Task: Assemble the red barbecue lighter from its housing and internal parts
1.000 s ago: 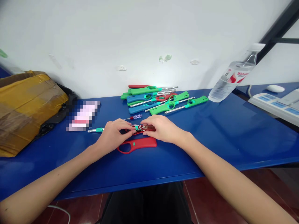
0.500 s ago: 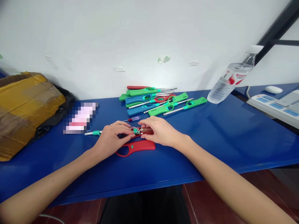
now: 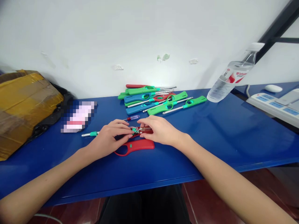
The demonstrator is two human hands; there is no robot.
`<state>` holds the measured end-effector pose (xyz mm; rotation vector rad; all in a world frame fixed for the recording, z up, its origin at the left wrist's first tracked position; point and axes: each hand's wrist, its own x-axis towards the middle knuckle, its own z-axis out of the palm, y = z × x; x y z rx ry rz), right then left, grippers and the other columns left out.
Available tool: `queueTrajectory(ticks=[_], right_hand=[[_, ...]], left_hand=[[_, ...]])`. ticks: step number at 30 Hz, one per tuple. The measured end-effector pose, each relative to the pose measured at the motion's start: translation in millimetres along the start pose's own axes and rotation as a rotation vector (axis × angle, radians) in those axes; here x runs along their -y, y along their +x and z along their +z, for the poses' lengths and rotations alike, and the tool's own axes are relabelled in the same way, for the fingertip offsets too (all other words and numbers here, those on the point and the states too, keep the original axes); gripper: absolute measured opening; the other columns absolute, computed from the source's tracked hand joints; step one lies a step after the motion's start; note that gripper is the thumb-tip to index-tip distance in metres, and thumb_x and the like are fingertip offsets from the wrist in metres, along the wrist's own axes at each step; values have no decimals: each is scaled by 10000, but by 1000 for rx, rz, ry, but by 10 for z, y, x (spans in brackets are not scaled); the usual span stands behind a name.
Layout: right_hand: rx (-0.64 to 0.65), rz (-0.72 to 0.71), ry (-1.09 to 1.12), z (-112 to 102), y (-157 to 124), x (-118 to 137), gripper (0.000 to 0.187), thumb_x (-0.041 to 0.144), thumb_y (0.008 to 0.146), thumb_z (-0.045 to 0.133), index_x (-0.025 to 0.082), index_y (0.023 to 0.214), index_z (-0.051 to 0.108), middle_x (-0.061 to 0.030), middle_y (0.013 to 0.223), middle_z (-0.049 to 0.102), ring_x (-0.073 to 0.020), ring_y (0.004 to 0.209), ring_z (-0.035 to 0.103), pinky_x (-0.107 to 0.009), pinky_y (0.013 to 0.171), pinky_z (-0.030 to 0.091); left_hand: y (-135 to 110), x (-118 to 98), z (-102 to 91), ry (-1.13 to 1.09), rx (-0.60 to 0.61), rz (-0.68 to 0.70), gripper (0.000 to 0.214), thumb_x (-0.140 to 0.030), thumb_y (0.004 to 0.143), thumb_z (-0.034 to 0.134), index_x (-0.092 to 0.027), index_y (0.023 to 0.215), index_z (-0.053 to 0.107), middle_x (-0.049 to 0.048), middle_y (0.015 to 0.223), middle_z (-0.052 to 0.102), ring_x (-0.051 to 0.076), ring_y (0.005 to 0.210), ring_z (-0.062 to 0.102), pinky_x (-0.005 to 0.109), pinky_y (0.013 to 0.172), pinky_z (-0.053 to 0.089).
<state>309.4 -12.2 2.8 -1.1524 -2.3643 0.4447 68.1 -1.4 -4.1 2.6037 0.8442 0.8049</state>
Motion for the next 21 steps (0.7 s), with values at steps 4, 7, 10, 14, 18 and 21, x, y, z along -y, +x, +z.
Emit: queueTrajectory(ticks=[4,7,10,14,18,21], right_hand=[[3,-2,-14,-6,5,9,415,281,829,714,204,1231,641,-80,1021,732,-241,945,686,-372,825,570],[7,4,-14,-8,1,3,425,294,834,717,206,1241,637,-78,1027,733,-237,936,684,-370,825,569],[16,8,-8,-6,-7,-13,429,299,838,716,202,1248,634,-82,1058,725,-232,949,682,-366,841,569],[17,12,6,2,-9,-33,433,303,838,716,193,1249,634,-89,1084,720,-237,970,683,-379,858,568],[13,5,11,9,-7,-42,427,306,839,711,200,1246,636,-88,1075,723,-242,966,691,-384,856,569],[12,1,3,7,-10,-44,431,304,837,712,193,1247,638,-91,1083,728,-242,971,693,-374,857,567]], left_hand=[[13,-11,-106,-5,-4,-36,198,-226,900,608,-234,1049,738,28,975,767,231,1041,658,388,886,544],[9,22,-175,-2,-27,-23,184,-257,909,605,-230,1023,746,35,974,759,221,1009,652,385,898,545],[-15,59,-210,57,27,-22,209,-335,887,655,-222,1030,757,78,1166,696,262,1146,586,448,988,512],[-58,60,-205,83,143,-13,325,-375,865,687,-216,1146,728,123,1395,546,326,1343,429,542,1089,428],[-68,19,-185,55,189,-6,304,-323,905,637,-227,1185,705,121,1421,522,322,1382,388,556,1113,402],[-58,-2,-170,56,199,-4,280,-282,938,580,-218,1181,704,122,1388,547,307,1371,406,543,1111,407]])
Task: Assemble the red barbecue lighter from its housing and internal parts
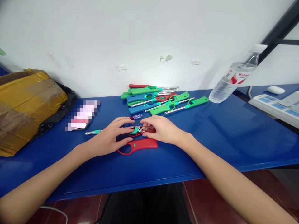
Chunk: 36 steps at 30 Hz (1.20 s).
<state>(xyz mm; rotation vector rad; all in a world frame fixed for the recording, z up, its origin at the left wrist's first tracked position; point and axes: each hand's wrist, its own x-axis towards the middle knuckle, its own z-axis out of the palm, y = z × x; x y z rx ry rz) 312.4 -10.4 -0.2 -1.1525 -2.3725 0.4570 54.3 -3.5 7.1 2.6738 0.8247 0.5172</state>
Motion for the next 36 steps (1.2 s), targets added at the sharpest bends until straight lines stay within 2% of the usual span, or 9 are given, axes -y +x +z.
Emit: queueTrajectory(ticks=[4,9,12,18,22,28,36], right_hand=[[7,-7,-11,-9,-1,8,416,302,845,705,187,1240,643,-91,1097,731,-243,984,690,-363,851,565],[6,-20,-26,-22,7,23,405,313,843,716,171,1218,658,-95,1092,732,-248,990,675,-368,859,556],[19,-45,-36,-29,7,9,375,339,861,697,187,1202,666,-91,1084,727,-244,968,668,-362,835,552],[37,-70,-16,-27,-1,-23,370,340,884,661,216,1232,656,-88,1086,709,-228,942,661,-344,802,552],[50,-93,-8,-23,-2,-10,386,322,907,620,225,1281,639,-100,1140,694,-241,998,647,-364,828,551],[76,-147,10,-23,8,7,364,287,932,583,244,1288,648,-84,1224,679,-244,1103,611,-401,957,510],[96,-130,3,-18,11,3,348,282,931,582,253,1265,673,-81,1214,670,-241,1073,597,-408,932,515]], left_hand=[[16,13,-1,-1,-7,-13,271,-294,967,530,-211,1141,720,112,1364,569,289,1358,424,513,1104,419],[33,117,-117,-9,-163,-25,267,-324,965,525,-188,1062,733,102,1196,660,243,1185,567,428,1030,485],[13,218,-222,44,-198,-93,252,-337,941,570,-182,1065,726,92,1154,676,234,1118,599,413,999,494],[-110,359,-350,25,-10,-98,268,-356,916,621,-210,1121,712,65,1095,707,208,984,646,352,877,525],[-150,374,-363,10,67,-74,239,-296,930,603,-222,1125,720,48,1015,732,185,897,662,303,804,524],[-153,387,-338,38,68,-20,256,-226,957,542,-235,1131,729,43,1004,735,182,888,667,295,777,523],[-165,378,-337,93,54,2,261,-218,963,504,-220,1096,728,53,1001,720,192,914,640,320,803,515]])
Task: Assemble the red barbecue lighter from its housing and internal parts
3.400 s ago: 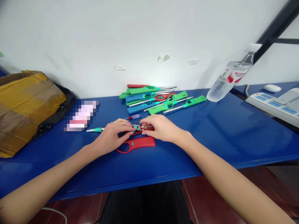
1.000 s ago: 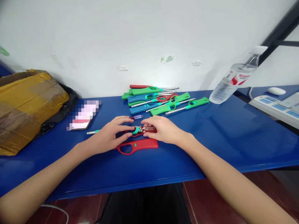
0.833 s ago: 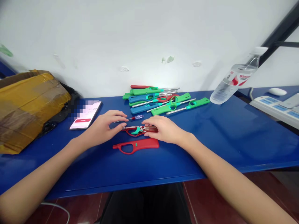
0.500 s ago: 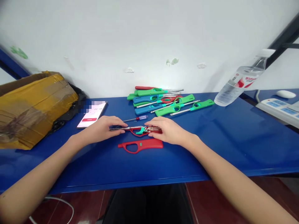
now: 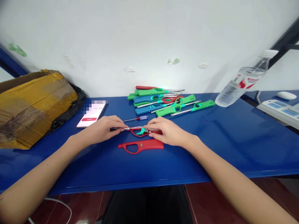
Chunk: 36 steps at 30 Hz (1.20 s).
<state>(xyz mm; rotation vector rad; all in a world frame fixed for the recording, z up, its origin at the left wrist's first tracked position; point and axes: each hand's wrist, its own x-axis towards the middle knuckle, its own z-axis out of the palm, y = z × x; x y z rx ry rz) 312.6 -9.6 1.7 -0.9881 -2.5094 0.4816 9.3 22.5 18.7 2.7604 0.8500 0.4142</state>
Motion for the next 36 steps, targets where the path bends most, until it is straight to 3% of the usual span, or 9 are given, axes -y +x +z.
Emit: queueTrajectory(ticks=[7,18,27,33,36], right_hand=[[-5,-9,-20,6,6,2,346,282,936,568,263,1266,671,-81,1202,664,-241,1059,604,-404,925,513],[-8,3,1,2,13,16,360,276,923,584,274,1274,665,-83,1195,675,-249,1069,607,-407,921,514],[-29,28,17,19,40,39,403,243,893,611,247,1295,634,-103,1166,689,-267,1056,618,-443,915,516],[-14,46,125,18,105,79,322,275,905,606,236,1215,682,-88,1079,700,-222,955,639,-358,810,533],[-47,110,185,16,152,86,279,317,944,559,210,1145,719,-81,1016,722,-188,846,652,-304,718,520]], left_hand=[[81,-119,65,-32,-28,-55,245,-278,948,542,-203,1137,678,65,1083,686,197,952,638,328,837,516],[242,-230,305,-210,-157,3,223,-327,915,618,-213,1077,722,78,1202,641,213,1111,605,371,972,500],[239,-246,381,-160,-84,-1,240,-300,974,533,-246,1094,733,75,1250,630,246,1184,546,437,985,495],[245,-293,342,-133,-92,31,233,-286,969,534,-231,1076,734,86,1238,629,250,1174,550,419,980,498],[249,-272,306,-162,-169,42,202,-309,956,566,-214,1019,732,86,1199,649,232,1152,573,395,983,502]])
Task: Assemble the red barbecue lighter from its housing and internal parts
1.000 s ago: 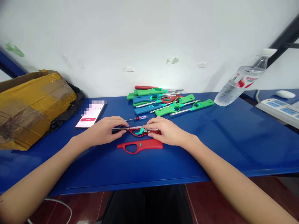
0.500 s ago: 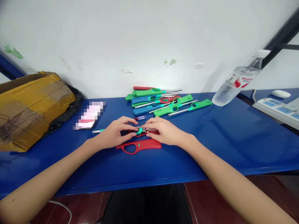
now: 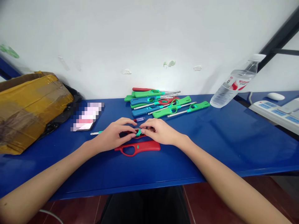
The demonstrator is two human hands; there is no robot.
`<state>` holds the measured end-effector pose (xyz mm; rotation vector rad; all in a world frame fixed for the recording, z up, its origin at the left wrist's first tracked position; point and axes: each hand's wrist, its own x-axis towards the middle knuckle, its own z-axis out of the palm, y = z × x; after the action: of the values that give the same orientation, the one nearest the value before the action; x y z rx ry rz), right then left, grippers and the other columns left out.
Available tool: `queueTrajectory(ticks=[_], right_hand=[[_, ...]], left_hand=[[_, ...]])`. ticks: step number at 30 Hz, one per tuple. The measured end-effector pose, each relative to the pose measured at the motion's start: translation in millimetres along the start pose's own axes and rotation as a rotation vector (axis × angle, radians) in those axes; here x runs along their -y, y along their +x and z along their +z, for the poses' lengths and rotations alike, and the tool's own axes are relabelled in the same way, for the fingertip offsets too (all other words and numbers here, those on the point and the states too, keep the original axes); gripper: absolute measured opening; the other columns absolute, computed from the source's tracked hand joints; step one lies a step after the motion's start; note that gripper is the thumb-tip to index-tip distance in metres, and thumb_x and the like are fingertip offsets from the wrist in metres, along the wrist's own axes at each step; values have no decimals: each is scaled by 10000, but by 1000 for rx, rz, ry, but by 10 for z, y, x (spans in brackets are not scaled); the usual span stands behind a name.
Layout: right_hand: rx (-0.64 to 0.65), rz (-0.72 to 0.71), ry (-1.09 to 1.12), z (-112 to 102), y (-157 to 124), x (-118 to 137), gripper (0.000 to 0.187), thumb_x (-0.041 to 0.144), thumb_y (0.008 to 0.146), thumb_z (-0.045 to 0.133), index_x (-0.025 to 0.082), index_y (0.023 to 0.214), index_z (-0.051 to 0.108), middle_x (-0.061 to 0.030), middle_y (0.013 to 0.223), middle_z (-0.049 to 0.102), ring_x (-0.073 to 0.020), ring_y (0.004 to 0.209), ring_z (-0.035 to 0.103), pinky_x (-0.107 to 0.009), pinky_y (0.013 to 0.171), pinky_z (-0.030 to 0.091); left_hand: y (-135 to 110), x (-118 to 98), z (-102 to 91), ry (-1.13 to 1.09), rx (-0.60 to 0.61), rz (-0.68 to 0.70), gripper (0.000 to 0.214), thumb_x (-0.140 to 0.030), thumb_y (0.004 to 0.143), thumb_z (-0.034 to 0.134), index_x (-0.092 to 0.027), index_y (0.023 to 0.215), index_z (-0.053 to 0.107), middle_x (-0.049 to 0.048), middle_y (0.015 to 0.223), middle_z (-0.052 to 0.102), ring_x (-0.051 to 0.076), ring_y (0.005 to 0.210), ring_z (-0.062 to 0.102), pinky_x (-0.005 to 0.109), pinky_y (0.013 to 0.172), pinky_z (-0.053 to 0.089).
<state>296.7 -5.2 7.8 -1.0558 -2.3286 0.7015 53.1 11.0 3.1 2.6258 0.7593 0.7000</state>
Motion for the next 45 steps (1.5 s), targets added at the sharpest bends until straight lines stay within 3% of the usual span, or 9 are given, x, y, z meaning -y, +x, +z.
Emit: queueTrajectory(ticks=[4,9,14,18,23,34,40,45], right_hand=[[-32,70,39,9,60,-10,235,276,926,574,187,1055,748,-60,923,752,-164,730,645,-266,627,491],[-41,68,53,32,95,-21,194,236,901,589,186,977,760,-61,900,752,-161,723,645,-269,624,488],[-60,59,72,71,87,-22,195,265,914,578,198,960,755,-64,906,750,-170,744,653,-280,621,496],[-70,5,50,83,74,-26,204,274,932,565,208,957,756,-68,932,751,-176,780,664,-292,656,509],[-69,-77,-43,68,58,-24,208,220,940,552,208,980,756,-68,952,752,-183,831,674,-309,722,525],[-100,-98,-166,72,30,-28,223,213,937,549,207,1064,733,-63,982,767,-200,849,688,-332,765,538],[-135,-138,-166,43,-11,-43,198,268,951,561,211,1061,714,-70,1002,745,-211,913,661,-356,821,523],[-143,-138,-172,-60,-70,-22,247,274,980,502,210,1069,723,-76,1022,745,-218,945,653,-371,852,516]], left_hand=[[5,63,-30,-3,-99,-15,194,-296,953,574,-201,1027,726,79,1102,691,213,1066,610,380,942,520],[-6,149,-13,20,19,49,264,-216,973,520,-238,1147,718,63,1121,706,209,1058,602,380,925,516],[-10,184,5,-9,15,48,323,-149,966,475,-266,1126,730,45,1094,724,196,1036,617,369,905,526],[-22,172,-5,31,24,60,344,-124,942,464,-250,1118,731,36,1062,737,204,1040,614,376,910,530],[-57,126,-74,178,109,106,405,-81,899,436,-200,1185,697,67,1161,705,243,1136,570,444,989,487],[-81,111,-49,327,113,182,353,-123,928,429,-174,1182,670,91,1138,700,256,1128,576,435,977,471],[-89,103,-7,207,45,125,312,-172,954,439,-174,1181,653,83,1112,702,214,1031,621,384,937,488],[-83,106,-8,215,84,114,324,-268,995,465,-220,1266,636,93,1164,662,225,1059,595,379,927,484]])
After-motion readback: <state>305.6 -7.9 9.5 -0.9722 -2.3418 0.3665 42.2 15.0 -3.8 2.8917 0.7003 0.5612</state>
